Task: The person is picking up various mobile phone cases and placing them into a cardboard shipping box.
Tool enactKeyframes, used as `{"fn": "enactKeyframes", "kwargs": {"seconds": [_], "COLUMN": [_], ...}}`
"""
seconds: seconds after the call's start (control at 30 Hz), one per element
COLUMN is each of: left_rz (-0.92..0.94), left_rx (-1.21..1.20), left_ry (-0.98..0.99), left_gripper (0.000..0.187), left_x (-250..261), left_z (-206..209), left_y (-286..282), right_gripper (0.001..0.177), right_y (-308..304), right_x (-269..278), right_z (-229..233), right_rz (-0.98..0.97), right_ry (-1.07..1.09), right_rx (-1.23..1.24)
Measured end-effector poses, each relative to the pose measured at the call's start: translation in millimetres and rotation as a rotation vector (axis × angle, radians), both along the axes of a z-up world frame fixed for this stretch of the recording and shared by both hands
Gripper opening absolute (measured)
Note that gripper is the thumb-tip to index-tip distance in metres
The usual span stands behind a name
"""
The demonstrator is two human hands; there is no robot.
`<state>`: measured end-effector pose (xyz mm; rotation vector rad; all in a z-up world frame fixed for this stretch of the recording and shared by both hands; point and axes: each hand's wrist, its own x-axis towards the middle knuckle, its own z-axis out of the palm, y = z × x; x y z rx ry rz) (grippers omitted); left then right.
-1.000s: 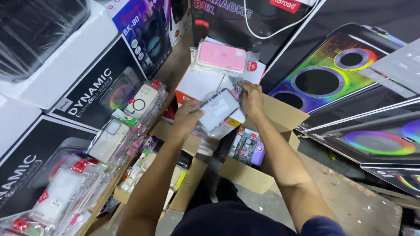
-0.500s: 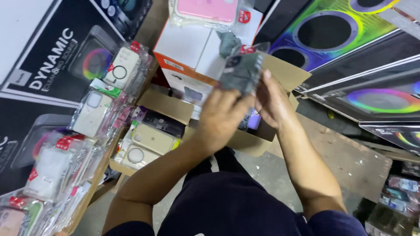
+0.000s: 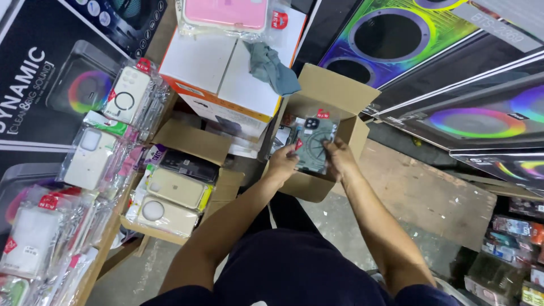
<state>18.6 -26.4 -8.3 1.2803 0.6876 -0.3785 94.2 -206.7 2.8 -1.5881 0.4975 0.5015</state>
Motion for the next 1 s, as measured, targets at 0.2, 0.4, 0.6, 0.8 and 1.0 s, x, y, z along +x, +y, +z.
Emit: {"fn": "enactKeyframes", "kwargs": {"seconds": [0.2,0.4,0.6,0.8,1.0], "left_rz": [-0.043,-0.091,0.005,0.176,-0.221], "left_rx": [0.573,0.724,0.618,1.362,1.72], "left_ry": [-0.108,-0.142,-0.481,-1.041,-0.67], "left_gripper": [0.038,0.043,0.036,0.027,0.068], "left_x": [-0.1,-17.9,-15.0,89.1,180.2], "left_z": [-49.4,-30.8,105.5,176.8,175.3], "left_y": [-5.5,11.3,52.1,167.2,260.4], "right_gripper": [0.065,0.072,0.073,0.046,0.035], "right_y": [21.6,6.3,-19.5,108.0,192.8], "right_x": [-12.1,-47.3,-15.1,40.5,87.6], "right_z": [-27.7,-86.1,-188.4,109.4,190.0], "right_rz": [-0.112,-0.057,0.444,0.133,0.477], "right_ry": [0.098,0.081,0.069,-0.875,-1.313], "right_rx": [0.093,0.023,-0.633,-0.457,-0.49]}}
